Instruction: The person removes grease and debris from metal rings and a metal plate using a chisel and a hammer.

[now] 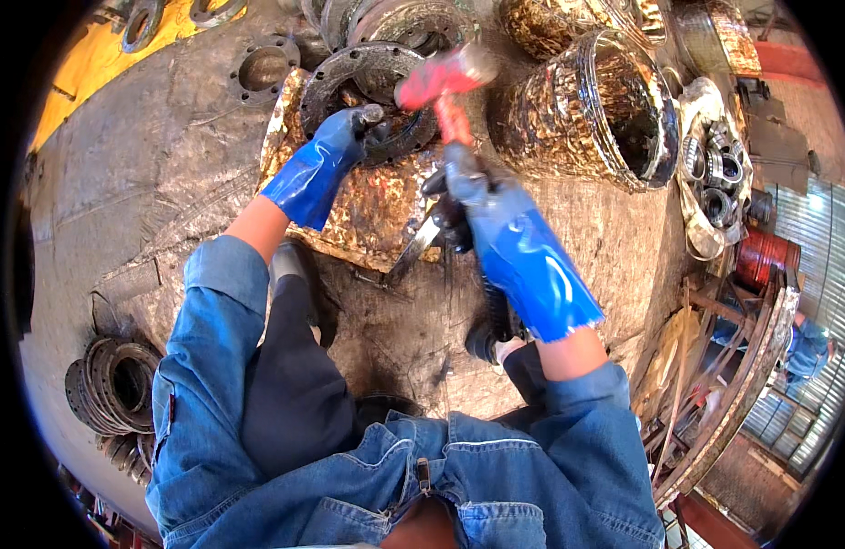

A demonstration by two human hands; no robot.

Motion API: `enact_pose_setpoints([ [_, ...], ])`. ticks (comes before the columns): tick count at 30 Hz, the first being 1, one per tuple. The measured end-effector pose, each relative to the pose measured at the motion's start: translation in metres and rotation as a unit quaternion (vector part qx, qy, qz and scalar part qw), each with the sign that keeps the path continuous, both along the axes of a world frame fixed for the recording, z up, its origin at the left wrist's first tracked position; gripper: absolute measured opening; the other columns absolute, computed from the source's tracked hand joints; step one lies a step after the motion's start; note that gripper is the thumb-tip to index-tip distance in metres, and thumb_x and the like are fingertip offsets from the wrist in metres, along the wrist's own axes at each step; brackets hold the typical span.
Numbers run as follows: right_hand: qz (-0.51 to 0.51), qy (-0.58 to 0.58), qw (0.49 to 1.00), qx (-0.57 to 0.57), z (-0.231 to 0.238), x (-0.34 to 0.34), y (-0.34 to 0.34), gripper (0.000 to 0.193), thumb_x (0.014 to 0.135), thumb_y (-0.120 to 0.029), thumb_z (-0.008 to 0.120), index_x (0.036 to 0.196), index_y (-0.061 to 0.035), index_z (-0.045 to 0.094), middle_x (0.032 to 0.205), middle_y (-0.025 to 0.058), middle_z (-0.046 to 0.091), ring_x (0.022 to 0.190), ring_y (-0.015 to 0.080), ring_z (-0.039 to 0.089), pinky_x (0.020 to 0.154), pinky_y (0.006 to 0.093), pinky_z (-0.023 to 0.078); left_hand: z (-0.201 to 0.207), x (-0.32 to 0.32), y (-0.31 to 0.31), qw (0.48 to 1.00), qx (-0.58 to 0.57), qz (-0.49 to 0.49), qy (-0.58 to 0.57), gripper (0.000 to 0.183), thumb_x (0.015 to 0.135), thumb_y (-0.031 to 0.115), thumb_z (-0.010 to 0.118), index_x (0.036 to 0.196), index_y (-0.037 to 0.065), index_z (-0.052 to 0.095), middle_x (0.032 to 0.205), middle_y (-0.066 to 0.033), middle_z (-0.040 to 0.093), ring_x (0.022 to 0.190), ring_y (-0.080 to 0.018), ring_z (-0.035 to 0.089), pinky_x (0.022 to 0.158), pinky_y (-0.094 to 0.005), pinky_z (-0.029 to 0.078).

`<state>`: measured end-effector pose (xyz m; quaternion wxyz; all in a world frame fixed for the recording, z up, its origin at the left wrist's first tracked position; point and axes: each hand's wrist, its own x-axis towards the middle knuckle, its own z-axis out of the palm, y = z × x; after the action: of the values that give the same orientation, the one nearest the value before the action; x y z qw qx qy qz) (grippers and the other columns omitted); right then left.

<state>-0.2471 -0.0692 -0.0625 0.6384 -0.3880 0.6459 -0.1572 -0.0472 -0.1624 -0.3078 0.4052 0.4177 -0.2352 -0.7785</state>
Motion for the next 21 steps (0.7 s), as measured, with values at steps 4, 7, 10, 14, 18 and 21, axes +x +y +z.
enact_pose_setpoints([
  [4, -0.029, -0.072, 0.988, -0.132, 0.045, -0.006, -0.009, 0.057, 0.087, -0.062, 0.054, 0.093, -0.0056, 0.063, 0.066, 0.0001, 0.055, 0.055, 0.0089, 0.049, 0.051, 0.0254, 0.042, -0.006, -0.010, 0.000, 0.999, 0.029, 0.009, 0.036, 0.018, 0.089, 0.013, 0.063, 0.106, 0.009, 0.067, 0.090, -0.0059, 0.068, 0.080, -0.0151, 0.063, 0.073, -0.0301, 0.050],
  [7, -0.040, -0.086, 0.977, -0.193, 0.054, -0.002, -0.011, 0.057, 0.086, -0.062, 0.054, 0.094, -0.0056, 0.063, 0.066, 0.0002, 0.055, 0.056, 0.0087, 0.050, 0.051, 0.0252, 0.042, -0.023, -0.013, -0.002, 0.969, -0.211, 0.010, -0.131, 0.019, 0.088, 0.012, 0.064, 0.107, 0.013, 0.067, 0.090, -0.0075, 0.068, 0.080, -0.0158, 0.064, 0.075, -0.0319, 0.050],
  [10, -0.045, -0.076, 0.980, -0.179, 0.020, 0.013, -0.008, 0.057, 0.086, -0.062, 0.055, 0.094, -0.0056, 0.063, 0.067, 0.0003, 0.055, 0.056, 0.0086, 0.050, 0.052, 0.0250, 0.043, -0.027, -0.007, 0.006, 0.910, -0.279, -0.028, -0.305, 0.019, 0.087, 0.010, 0.061, 0.105, 0.014, 0.068, 0.087, -0.0076, 0.067, 0.078, -0.0159, 0.063, 0.073, -0.0322, 0.049],
  [14, -0.031, 0.006, 0.997, -0.077, -0.024, 0.009, 0.005, 0.057, 0.085, -0.062, 0.056, 0.094, -0.0056, 0.063, 0.067, 0.0004, 0.056, 0.057, 0.0084, 0.051, 0.052, 0.0248, 0.043, 0.023, -0.015, 0.013, 0.766, -0.368, -0.158, -0.504, 0.017, 0.089, 0.012, 0.055, 0.098, 0.012, 0.069, 0.083, -0.0066, 0.067, 0.075, -0.0149, 0.062, 0.070, -0.0312, 0.048],
  [18, 0.009, 0.063, 0.998, -0.010, -0.020, -0.001, 0.006, 0.055, 0.088, -0.061, 0.052, 0.089, -0.0066, 0.064, 0.065, 0.0008, 0.056, 0.054, 0.0090, 0.050, 0.048, 0.0235, 0.040, 0.021, -0.013, 0.014, 0.926, -0.205, -0.104, -0.299, 0.019, 0.084, 0.010, 0.058, 0.100, 0.010, 0.068, 0.084, -0.0044, 0.069, 0.082, -0.0157, 0.065, 0.073, -0.0309, 0.050],
  [21, -0.024, -0.023, 0.997, -0.070, 0.010, -0.014, 0.007, 0.052, 0.090, -0.057, 0.052, 0.093, -0.0062, 0.064, 0.065, 0.0013, 0.056, 0.053, 0.0087, 0.051, 0.047, 0.0238, 0.041, 0.016, -0.017, 0.019, 0.802, -0.349, -0.138, -0.465, 0.017, 0.084, 0.008, 0.059, 0.098, 0.010, 0.068, 0.087, -0.0061, 0.070, 0.081, -0.0183, 0.065, 0.073, -0.0303, 0.049],
])
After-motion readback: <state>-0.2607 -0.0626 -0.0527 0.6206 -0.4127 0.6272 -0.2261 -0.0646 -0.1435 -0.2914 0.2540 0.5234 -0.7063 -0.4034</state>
